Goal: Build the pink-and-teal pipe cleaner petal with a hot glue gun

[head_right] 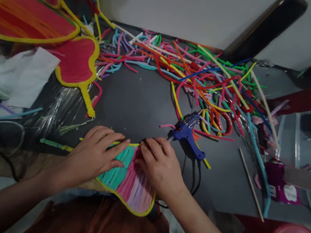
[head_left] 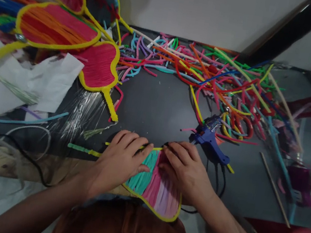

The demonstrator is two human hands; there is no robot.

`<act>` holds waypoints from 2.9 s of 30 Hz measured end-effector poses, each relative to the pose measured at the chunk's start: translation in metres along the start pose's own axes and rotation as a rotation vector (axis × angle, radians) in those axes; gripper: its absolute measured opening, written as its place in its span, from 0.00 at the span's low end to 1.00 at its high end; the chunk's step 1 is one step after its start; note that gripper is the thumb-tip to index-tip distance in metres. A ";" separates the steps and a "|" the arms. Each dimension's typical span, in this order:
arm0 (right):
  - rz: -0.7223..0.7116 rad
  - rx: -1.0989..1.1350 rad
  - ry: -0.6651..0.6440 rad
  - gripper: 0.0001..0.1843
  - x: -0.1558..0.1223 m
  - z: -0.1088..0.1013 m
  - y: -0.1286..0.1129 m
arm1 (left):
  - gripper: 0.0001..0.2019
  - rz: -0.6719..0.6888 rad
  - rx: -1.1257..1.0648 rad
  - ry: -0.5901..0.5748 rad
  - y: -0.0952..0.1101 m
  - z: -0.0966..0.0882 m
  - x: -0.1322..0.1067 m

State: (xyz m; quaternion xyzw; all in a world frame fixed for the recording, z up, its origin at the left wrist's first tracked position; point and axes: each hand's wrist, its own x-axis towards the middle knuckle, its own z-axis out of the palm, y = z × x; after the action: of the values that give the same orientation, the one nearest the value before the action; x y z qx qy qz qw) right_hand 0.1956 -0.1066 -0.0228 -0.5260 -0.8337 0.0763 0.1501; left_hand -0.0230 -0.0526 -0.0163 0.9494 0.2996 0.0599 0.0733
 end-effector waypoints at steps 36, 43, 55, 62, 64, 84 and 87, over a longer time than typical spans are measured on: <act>0.057 0.019 0.005 0.13 0.009 0.008 -0.022 | 0.08 -0.243 -0.164 0.004 -0.013 -0.017 -0.009; 0.036 -0.051 0.017 0.13 0.009 0.012 -0.024 | 0.08 -0.247 -0.142 0.009 -0.013 -0.015 -0.012; 0.120 0.063 -0.033 0.16 0.015 0.008 -0.028 | 0.08 -0.248 -0.056 -0.011 -0.005 -0.021 -0.017; 0.187 0.085 0.055 0.17 0.014 -0.001 -0.023 | 0.09 -0.248 -0.062 -0.033 -0.004 -0.022 -0.019; 0.193 0.074 0.055 0.16 0.010 -0.002 -0.023 | 0.10 -0.247 -0.064 -0.010 -0.005 -0.020 -0.020; 0.123 -0.036 -0.079 0.17 0.017 0.010 -0.043 | 0.15 -0.274 -0.081 -0.056 0.006 -0.018 -0.028; 0.118 -0.010 -0.070 0.18 0.015 0.013 -0.040 | 0.16 -0.268 -0.064 -0.062 0.007 -0.018 -0.028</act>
State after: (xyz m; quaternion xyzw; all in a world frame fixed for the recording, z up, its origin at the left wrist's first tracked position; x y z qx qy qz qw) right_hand 0.1514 -0.1097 -0.0207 -0.5718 -0.8065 0.0990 0.1134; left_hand -0.0451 -0.0728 0.0009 0.8995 0.4191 0.0295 0.1200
